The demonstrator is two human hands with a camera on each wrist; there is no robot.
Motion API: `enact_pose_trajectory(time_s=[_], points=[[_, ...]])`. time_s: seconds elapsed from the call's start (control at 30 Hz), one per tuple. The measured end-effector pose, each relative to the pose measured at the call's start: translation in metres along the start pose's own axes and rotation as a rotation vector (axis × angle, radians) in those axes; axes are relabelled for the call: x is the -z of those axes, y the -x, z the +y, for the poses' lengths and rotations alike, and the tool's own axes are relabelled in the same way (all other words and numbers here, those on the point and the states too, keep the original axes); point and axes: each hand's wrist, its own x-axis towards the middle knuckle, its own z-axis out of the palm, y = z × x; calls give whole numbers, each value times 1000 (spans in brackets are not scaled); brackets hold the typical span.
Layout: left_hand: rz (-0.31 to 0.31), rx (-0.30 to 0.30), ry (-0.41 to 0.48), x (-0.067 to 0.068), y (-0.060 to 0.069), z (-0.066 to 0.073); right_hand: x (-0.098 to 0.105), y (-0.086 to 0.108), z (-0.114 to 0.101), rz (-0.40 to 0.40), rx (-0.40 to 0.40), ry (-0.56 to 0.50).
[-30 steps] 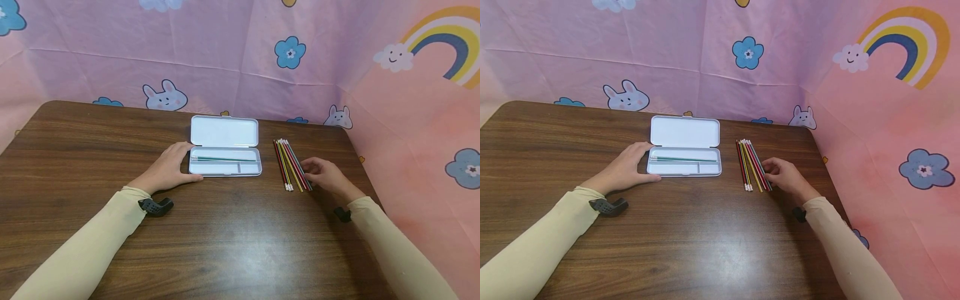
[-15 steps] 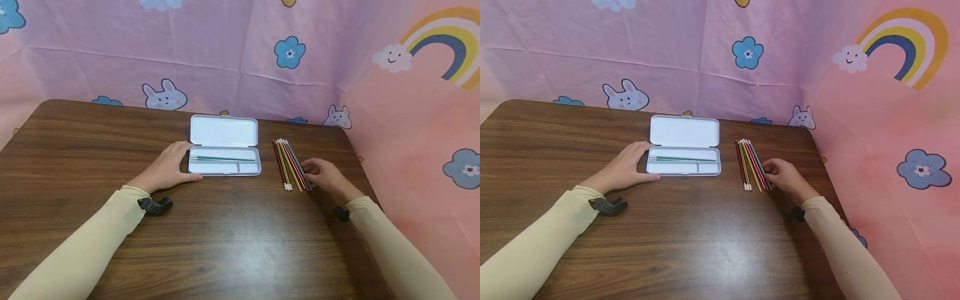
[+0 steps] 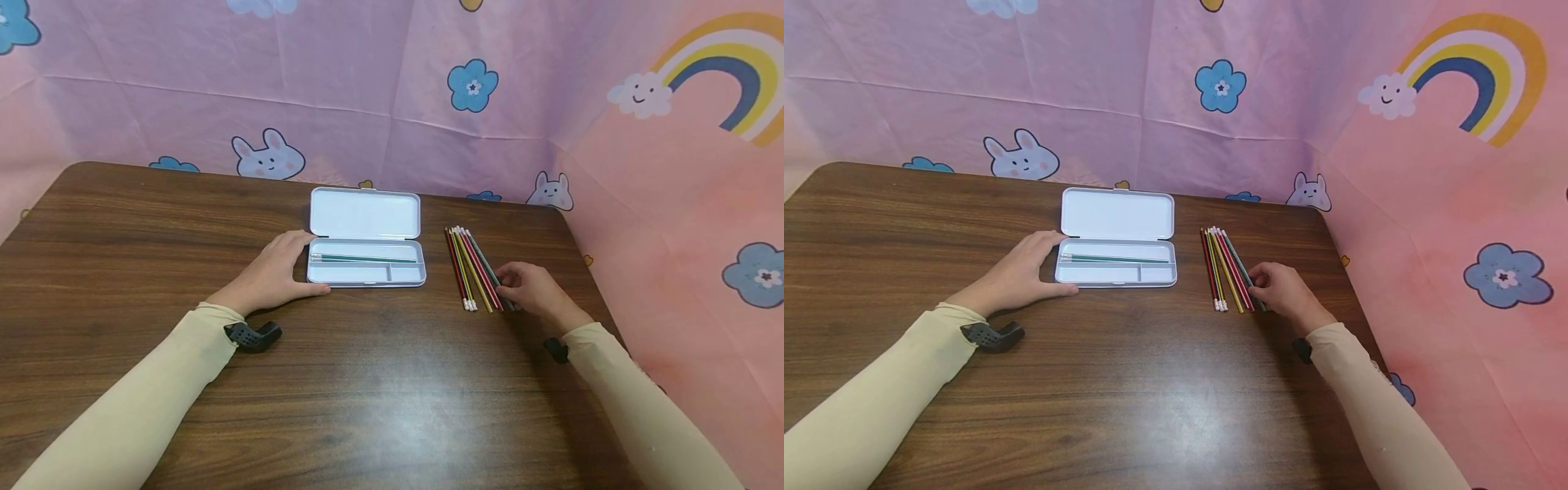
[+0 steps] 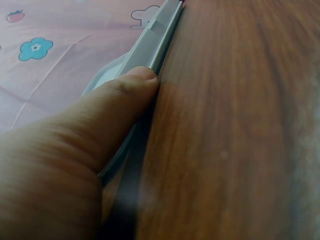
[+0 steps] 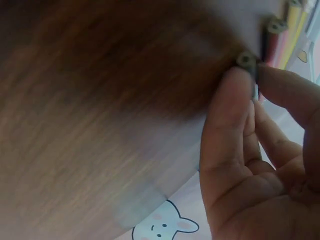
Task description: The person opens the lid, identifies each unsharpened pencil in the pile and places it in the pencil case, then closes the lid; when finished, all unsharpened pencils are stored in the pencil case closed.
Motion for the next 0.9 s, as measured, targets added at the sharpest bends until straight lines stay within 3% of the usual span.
enact_pose_trajectory(time_s=[0.23,0.9], points=[[-3,1,0,1,0,1,-1,2,3,44,-30,23],[-1,1,1,1,3,1,-1,7,6,151,46,183]])
